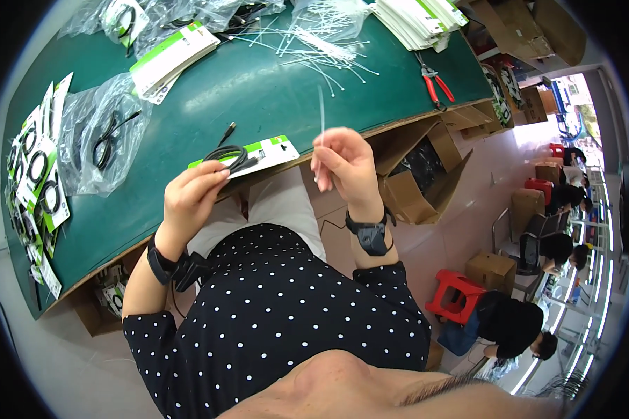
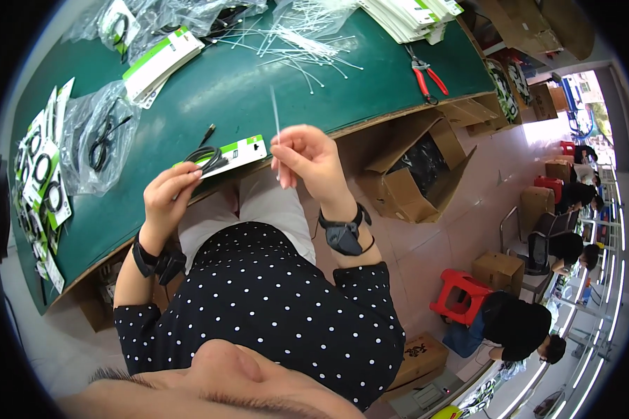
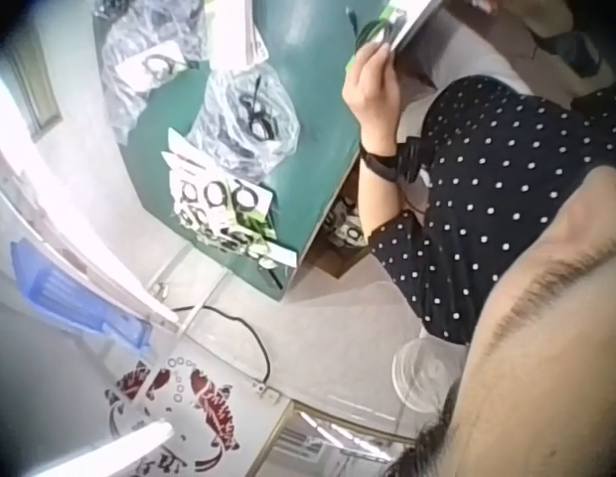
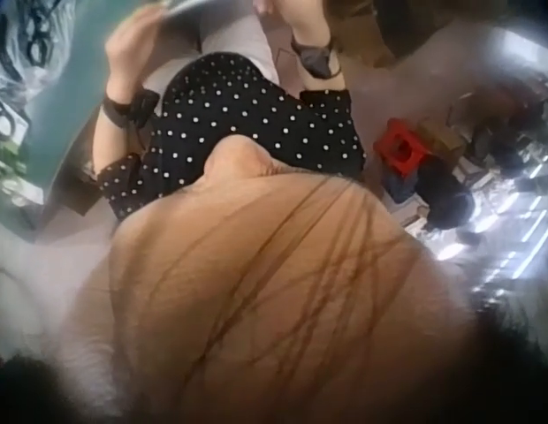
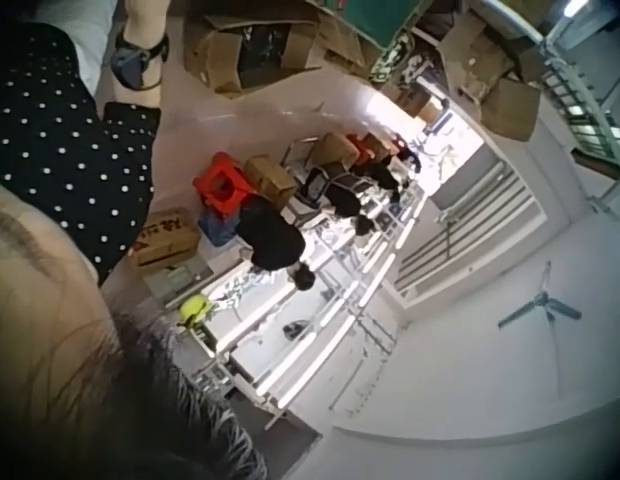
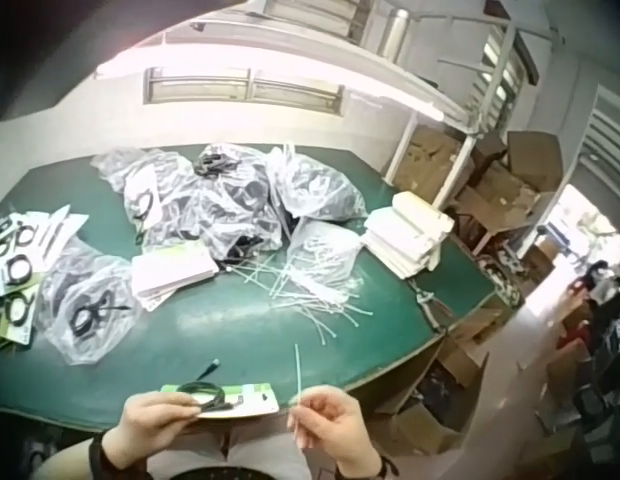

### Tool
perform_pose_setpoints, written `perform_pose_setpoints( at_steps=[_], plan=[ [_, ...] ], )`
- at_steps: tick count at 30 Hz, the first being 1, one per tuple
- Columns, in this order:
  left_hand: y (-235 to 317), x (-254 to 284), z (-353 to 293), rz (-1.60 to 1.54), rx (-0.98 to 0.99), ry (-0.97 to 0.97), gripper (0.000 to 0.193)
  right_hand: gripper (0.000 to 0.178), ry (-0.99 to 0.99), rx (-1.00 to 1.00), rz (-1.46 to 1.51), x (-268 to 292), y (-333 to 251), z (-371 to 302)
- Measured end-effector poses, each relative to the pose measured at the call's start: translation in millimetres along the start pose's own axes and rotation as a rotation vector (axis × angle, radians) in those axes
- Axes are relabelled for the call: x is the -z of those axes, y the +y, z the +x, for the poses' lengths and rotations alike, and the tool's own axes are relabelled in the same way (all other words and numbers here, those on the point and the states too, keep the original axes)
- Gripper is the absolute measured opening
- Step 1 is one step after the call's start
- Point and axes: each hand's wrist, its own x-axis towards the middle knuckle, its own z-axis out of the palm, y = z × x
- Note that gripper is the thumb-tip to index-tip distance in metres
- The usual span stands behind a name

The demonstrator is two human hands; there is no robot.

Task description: The person packages a cable by placing it onto a cardboard backing and threading a zip tie through the holes to pull it tight. They then turn the package over to thread and tighten a second zip tie before setting the finished item aside.

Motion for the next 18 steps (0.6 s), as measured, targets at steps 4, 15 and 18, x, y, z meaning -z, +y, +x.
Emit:
perform_pose_setpoints(
  at_steps=[4, 15, 18],
  plan=[
    [0, 3, 15, -0.073, 0.106, 0.002, 0.017, 0.006, -0.026, -0.026, -0.019, -15, 19, -25],
    [-5, 10, 28, -0.135, 0.206, -0.016, 0.012, 0.013, -0.101, -0.314, 0.006, -50, 73, -16],
    [-6, 9, 26, -0.148, 0.210, -0.013, 0.013, 0.015, -0.068, -0.343, 0.030, -50, 83, -16]
  ],
)
